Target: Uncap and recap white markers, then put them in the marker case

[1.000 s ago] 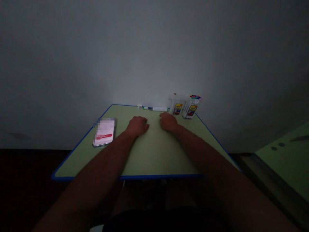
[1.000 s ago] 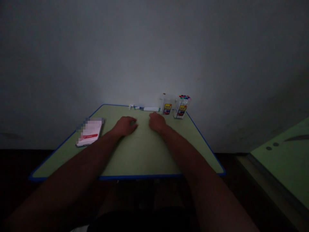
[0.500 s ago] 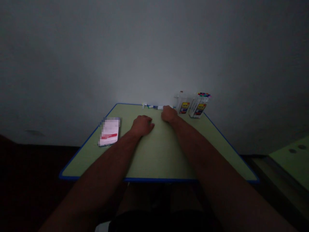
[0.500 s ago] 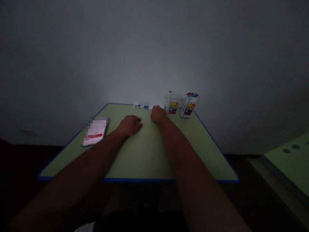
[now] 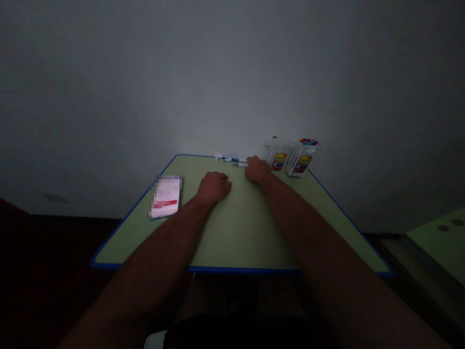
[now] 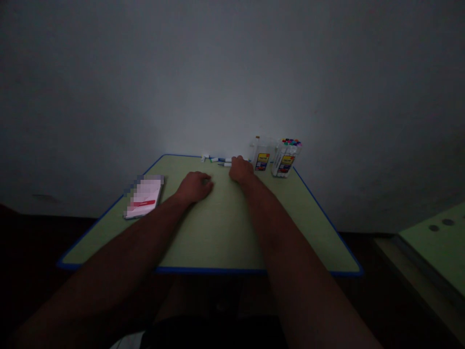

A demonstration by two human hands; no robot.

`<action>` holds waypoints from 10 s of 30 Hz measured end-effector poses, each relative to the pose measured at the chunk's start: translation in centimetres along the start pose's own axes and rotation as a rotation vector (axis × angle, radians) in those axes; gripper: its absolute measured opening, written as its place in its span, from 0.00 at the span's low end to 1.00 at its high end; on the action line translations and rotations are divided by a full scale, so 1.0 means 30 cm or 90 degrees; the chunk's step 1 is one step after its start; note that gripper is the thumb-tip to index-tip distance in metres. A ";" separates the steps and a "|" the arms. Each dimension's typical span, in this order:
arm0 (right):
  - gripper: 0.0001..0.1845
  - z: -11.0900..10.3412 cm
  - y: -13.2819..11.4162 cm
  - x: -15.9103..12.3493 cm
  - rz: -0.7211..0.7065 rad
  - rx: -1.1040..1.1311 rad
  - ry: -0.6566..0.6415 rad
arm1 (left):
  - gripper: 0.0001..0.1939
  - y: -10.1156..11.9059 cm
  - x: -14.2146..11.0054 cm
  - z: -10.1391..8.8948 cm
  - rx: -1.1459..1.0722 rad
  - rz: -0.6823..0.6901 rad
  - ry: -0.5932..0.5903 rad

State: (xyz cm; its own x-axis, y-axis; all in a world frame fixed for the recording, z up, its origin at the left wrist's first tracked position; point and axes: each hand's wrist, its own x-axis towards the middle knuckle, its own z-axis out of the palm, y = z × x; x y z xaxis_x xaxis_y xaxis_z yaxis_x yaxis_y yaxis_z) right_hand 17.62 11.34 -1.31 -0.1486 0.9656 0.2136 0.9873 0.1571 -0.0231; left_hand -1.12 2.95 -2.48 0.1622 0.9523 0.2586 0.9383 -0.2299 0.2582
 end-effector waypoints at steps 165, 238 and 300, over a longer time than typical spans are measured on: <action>0.13 -0.113 0.107 -0.360 0.138 0.918 -0.128 | 0.12 0.003 -0.033 -0.061 -0.443 -0.035 0.090; 0.06 -0.088 0.133 -0.338 0.165 0.805 -0.085 | 0.09 0.039 -0.053 -0.092 -0.334 -0.068 0.222; 0.09 -0.120 0.124 -0.372 -0.004 0.767 -0.159 | 0.12 0.030 -0.051 -0.048 -0.713 -0.069 -0.077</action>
State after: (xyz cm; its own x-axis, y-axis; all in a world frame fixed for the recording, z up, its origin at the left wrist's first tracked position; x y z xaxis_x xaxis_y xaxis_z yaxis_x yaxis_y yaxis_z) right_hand 23.15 0.39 -0.27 -0.2905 0.9565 0.0266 0.3246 0.1246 -0.9376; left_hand -0.97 0.99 -1.30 0.1825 0.9773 0.1080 0.1567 -0.1373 0.9781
